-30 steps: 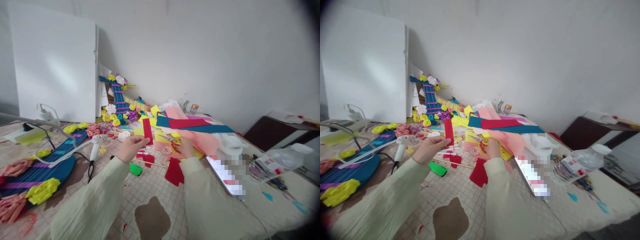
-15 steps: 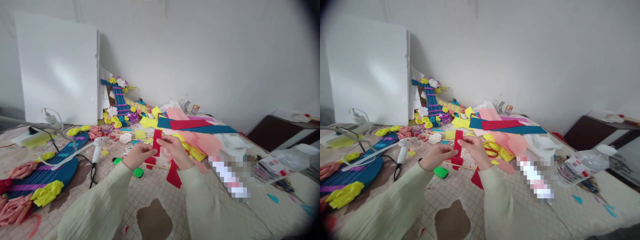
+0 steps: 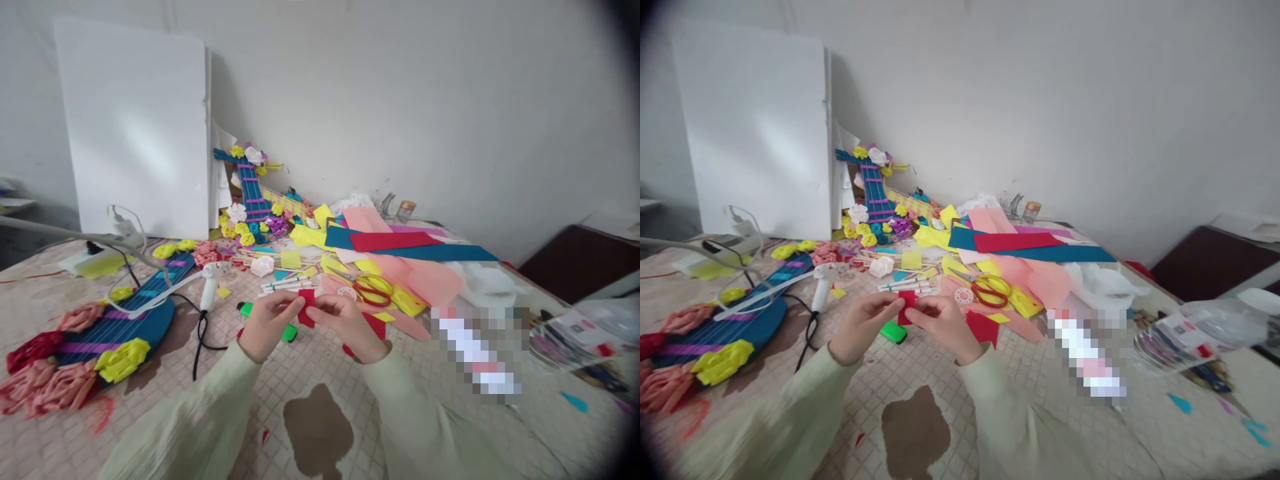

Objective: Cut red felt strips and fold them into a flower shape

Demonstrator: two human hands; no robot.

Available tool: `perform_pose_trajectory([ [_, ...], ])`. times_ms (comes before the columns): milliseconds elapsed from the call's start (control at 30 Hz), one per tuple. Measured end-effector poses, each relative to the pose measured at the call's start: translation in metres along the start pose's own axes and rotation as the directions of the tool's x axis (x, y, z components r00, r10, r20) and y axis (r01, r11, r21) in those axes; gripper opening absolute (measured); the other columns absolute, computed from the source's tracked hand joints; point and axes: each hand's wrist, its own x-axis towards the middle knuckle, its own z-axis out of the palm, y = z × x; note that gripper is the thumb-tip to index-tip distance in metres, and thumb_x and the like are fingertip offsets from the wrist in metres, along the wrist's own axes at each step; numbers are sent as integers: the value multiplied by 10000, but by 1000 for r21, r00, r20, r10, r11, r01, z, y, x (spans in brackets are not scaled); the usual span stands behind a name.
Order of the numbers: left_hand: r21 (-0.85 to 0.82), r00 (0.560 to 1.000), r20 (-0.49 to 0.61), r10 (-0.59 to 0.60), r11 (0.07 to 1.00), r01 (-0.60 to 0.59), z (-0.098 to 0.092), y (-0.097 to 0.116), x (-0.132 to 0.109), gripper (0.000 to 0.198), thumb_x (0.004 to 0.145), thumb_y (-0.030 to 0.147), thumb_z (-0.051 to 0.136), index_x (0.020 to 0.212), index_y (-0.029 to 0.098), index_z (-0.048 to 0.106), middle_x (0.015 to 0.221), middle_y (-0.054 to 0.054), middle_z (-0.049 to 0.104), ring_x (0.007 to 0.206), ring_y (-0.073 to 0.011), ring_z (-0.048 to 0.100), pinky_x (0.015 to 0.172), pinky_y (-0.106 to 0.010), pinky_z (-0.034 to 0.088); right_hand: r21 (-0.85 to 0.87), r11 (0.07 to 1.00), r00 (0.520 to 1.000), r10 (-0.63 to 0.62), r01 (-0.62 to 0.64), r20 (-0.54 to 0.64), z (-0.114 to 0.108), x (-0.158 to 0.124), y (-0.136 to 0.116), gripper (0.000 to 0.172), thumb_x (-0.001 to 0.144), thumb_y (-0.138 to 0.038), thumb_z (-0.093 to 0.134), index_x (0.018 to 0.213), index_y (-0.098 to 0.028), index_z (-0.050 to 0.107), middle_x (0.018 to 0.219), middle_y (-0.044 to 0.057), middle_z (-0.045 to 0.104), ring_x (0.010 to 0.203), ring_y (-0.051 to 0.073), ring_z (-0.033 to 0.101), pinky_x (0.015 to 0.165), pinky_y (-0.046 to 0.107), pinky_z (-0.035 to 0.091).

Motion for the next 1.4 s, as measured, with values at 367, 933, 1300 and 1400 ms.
perform_pose_trajectory([
  [367, -150, 966, 114, -230, 958, 246, -2, -22, -13, 259, 589, 396, 618, 627, 140, 622, 626, -21, 618, 628, -150, 547, 606, -241, 437, 142, 976, 985, 172, -168, -19, 7, -9, 15, 191, 674, -337, 579, 670, -148, 610, 599, -14, 534, 553, 85, 451, 529, 211, 352],
  [933, 108, 990, 96, -103, 990, 93, 1, -35, -31, 173, 676, 298, 547, 649, 140, 613, 609, -37, 619, 552, -137, 547, 521, -226, 445, 144, 984, 987, 121, -105, -108, 22, -15, 25, 192, 676, -356, 584, 682, -169, 627, 633, 2, 551, 628, 119, 480, 585, 241, 393],
  [1300, 176, 998, 66, -15, 984, 3, 0, -40, -33, 170, 707, 278, 515, 681, 138, 608, 651, -48, 634, 592, -152, 568, 572, -244, 460, 103, 992, 986, 86, -72, -143, 26, -17, 25, 171, 668, -336, 588, 643, -169, 610, 609, -8, 541, 597, 111, 467, 574, 235, 389],
  [1400, 176, 998, 58, -6, 984, -5, -1, -40, -33, 158, 705, 268, 520, 684, 137, 606, 649, -50, 636, 592, -155, 569, 578, -250, 462, 116, 990, 978, 99, -78, -185, 27, -17, 26, 146, 655, -316, 604, 665, -171, 612, 627, -7, 548, 600, 110, 472, 568, 232, 387],
])
